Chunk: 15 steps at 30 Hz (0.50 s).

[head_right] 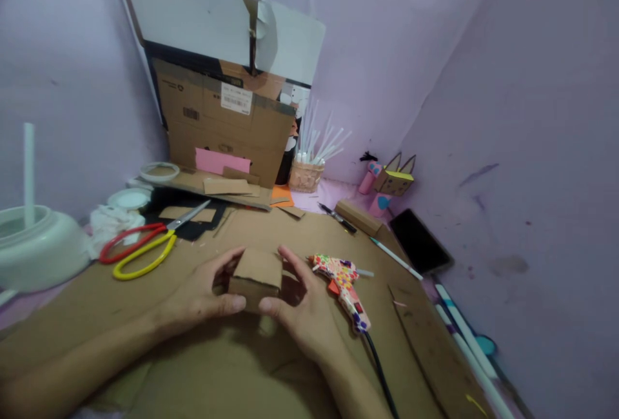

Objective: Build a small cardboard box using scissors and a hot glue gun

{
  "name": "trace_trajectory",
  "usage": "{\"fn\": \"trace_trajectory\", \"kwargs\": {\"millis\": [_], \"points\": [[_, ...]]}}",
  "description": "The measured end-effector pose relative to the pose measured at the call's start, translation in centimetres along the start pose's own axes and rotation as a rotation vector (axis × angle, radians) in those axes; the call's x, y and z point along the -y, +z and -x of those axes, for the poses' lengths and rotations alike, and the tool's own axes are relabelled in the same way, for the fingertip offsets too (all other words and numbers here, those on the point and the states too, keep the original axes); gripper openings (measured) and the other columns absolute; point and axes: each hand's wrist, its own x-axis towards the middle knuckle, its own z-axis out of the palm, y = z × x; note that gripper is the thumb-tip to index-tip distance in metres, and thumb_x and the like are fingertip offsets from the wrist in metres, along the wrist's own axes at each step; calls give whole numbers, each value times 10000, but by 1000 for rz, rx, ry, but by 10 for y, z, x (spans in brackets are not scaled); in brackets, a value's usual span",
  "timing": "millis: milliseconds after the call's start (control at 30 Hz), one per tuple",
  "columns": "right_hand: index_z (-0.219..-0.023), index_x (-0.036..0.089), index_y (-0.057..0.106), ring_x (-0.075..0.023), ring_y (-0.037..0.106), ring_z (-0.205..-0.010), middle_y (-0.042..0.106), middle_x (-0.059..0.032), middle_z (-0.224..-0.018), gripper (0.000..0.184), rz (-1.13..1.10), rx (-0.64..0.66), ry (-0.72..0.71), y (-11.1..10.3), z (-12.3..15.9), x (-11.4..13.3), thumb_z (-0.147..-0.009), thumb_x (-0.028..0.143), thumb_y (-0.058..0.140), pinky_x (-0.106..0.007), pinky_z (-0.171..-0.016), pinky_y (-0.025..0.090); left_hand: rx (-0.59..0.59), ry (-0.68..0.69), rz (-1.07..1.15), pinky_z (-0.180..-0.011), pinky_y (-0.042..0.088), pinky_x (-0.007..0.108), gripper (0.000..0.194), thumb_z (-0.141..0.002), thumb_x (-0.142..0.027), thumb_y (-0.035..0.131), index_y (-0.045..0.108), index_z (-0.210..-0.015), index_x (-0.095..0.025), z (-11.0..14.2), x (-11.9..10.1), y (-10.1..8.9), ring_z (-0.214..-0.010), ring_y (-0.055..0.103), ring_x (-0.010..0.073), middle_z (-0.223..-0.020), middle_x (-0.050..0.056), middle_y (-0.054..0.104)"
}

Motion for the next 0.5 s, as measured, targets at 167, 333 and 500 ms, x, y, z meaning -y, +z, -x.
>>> {"fn": "trace_trajectory", "kwargs": {"millis": [167, 333, 500], "points": [[-1031, 249, 638, -207, 617, -868, 633, -73, -1043, 424, 84, -213, -161, -1, -1, -4, -634, 322, 771, -359, -772, 527, -31, -45, 213, -942, 440, 405, 680, -635, -375, 742, 478, -1219, -147, -3, -2, -4, -1133, 540, 302, -1213, 131, 598], [-973, 257, 679, -147, 583, -694, 606, -31, -891, 286, 141, -165, -312, 4, 0, 1, -693, 206, 714, -290, -640, 517, -74, -67, 248, -978, 407, 432, 932, -607, -365, 781, 272, -1354, -140, -5, 5, -4, -1189, 495, 321, -1329, 176, 495], [-988, 284, 705, -162, 615, -714, 648, -36, -897, 311, 241, -198, -398, 7, 3, 8, -713, 140, 677, -289, -616, 527, -62, -68, 213, -1010, 370, 459, 962, -601, -367, 785, 244, -1368, -156, -7, 8, -1, -1232, 452, 326, -1366, 166, 452]]}}
